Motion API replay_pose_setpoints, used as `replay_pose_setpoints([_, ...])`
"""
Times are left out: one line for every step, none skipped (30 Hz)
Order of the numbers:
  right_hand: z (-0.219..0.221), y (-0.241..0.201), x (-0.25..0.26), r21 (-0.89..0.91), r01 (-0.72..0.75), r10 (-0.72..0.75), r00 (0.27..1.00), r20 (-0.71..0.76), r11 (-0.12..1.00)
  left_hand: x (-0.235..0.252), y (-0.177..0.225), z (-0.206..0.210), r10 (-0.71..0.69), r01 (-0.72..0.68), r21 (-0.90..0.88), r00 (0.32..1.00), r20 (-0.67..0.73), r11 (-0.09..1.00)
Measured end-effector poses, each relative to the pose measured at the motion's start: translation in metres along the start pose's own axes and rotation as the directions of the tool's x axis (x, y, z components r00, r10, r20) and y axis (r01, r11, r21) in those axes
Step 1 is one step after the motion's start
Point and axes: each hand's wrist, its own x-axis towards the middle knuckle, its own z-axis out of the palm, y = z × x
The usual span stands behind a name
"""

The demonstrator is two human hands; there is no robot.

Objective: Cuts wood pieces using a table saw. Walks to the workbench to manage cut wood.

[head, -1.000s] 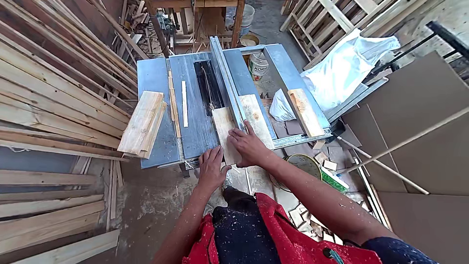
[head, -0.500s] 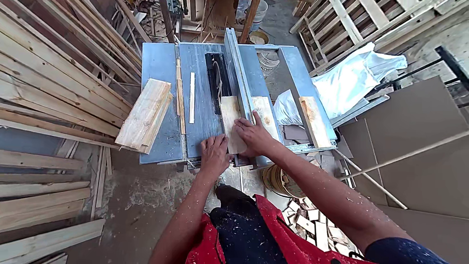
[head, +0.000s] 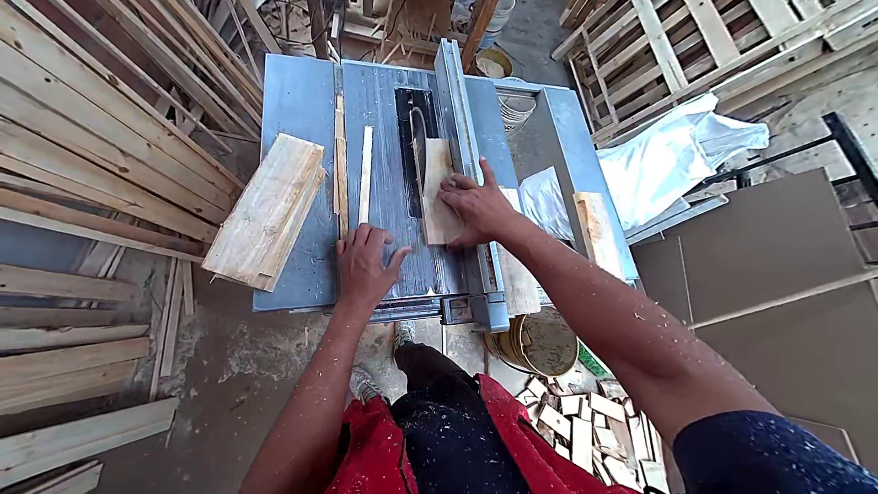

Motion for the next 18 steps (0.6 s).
replay_pose_setpoints([-0.002, 0.005, 0.008, -0.006, 0.003, -0.003, 1.000, -0.002, 1.000, -0.006, -0.009, 0.002, -0.010, 0.010, -0.008, 1.000, -0.011, 1.000])
replay_pose_setpoints([-0.004, 0.011, 0.016, -0.010, 0.003, -0.003, 1.000, 0.001, 1.000, -0.011, -0.016, 0.006, -0.021, 0.021, -0.010, 1.000, -0.022, 1.000])
replay_pose_setpoints([-0.007, 0.017, 0.025, -0.014, 0.004, -0.004, 1.000, 0.004, 1.000, -0.016, -0.021, 0.009, -0.027, 0.026, -0.016, 0.999, -0.038, 1.000])
replay_pose_setpoints([-0.009, 0.023, 0.035, -0.018, 0.004, -0.004, 1.000, 0.005, 1.000, -0.018, -0.022, 0.011, -0.024, 0.023, -0.025, 0.998, -0.060, 0.999])
replay_pose_setpoints([-0.011, 0.030, 0.045, -0.019, 0.005, -0.005, 1.000, 0.006, 1.000, -0.019, -0.023, 0.013, -0.024, 0.021, -0.034, 0.997, -0.077, 0.999])
replay_pose_setpoints([-0.012, 0.036, 0.053, -0.022, 0.007, -0.007, 1.000, 0.001, 1.000, -0.019, -0.023, 0.014, -0.025, 0.021, -0.039, 0.996, -0.090, 0.999])
replay_pose_setpoints([-0.014, 0.042, 0.062, -0.022, 0.004, -0.004, 1.000, -0.002, 1.000, -0.018, -0.023, 0.014, -0.024, 0.020, -0.043, 0.994, -0.103, 0.999])
replay_pose_setpoints([-0.016, 0.048, 0.072, -0.021, 0.002, -0.002, 1.000, -0.004, 1.000, -0.017, -0.024, 0.015, -0.026, 0.021, -0.048, 0.994, -0.109, 0.999])
replay_pose_setpoints([-0.017, 0.054, 0.081, -0.020, -0.003, 0.003, 1.000, -0.004, 1.000, -0.016, -0.024, 0.014, -0.032, 0.026, -0.054, 0.994, -0.107, 0.998])
replay_pose_setpoints([-0.019, 0.061, 0.092, -0.020, -0.013, 0.013, 1.000, 0.004, 1.000, -0.017, -0.024, 0.013, -0.035, 0.029, -0.060, 0.994, -0.102, 0.998])
replay_pose_setpoints([-0.023, 0.068, 0.105, -0.022, -0.021, 0.021, 1.000, 0.010, 1.000, -0.017, -0.024, 0.013, -0.033, 0.027, -0.059, 0.994, -0.102, 0.998])
replay_pose_setpoints([-0.029, 0.076, 0.121, -0.034, -0.021, 0.022, 1.000, 0.022, 0.999, -0.016, -0.025, 0.014, -0.031, 0.026, -0.051, 0.994, -0.109, 0.998])
replay_pose_setpoints([-0.034, 0.085, 0.136, -0.039, -0.009, 0.011, 0.999, 0.036, 0.999, -0.016, -0.027, 0.015, -0.030, 0.026, -0.039, 0.993, -0.118, 0.999])
replay_pose_setpoints([-0.035, 0.095, 0.146, -0.041, 0.003, -0.001, 0.999, 0.051, 0.999, -0.017, -0.027, 0.016, -0.033, 0.029, -0.033, 0.991, -0.130, 0.999])
replay_pose_setpoints([-0.037, 0.104, 0.157, -0.049, 0.022, -0.019, 0.998, 0.062, 0.999, -0.017, -0.027, 0.017, -0.040, 0.036, -0.030, 0.989, -0.145, 0.999])
replay_pose_setpoints([-0.042, 0.112, 0.168, -0.064, 0.048, -0.044, 0.997, 0.063, 0.997, -0.016, -0.028, 0.017, -0.045, 0.042, -0.024, 0.986, -0.159, 0.999])
replay_pose_setpoints([-0.045, 0.118, 0.180, -0.083, 0.076, -0.072, 0.996, 0.059, 0.994, -0.017, -0.028, 0.018, -0.046, 0.043, -0.018, 0.984, -0.173, 0.999])
replay_pose_setpoints([-0.047, 0.123, 0.190, -0.109, 0.105, -0.100, 0.994, 0.047, 0.989, -0.018, -0.029, 0.019, -0.044, 0.042, -0.013, 0.982, -0.181, 0.999])
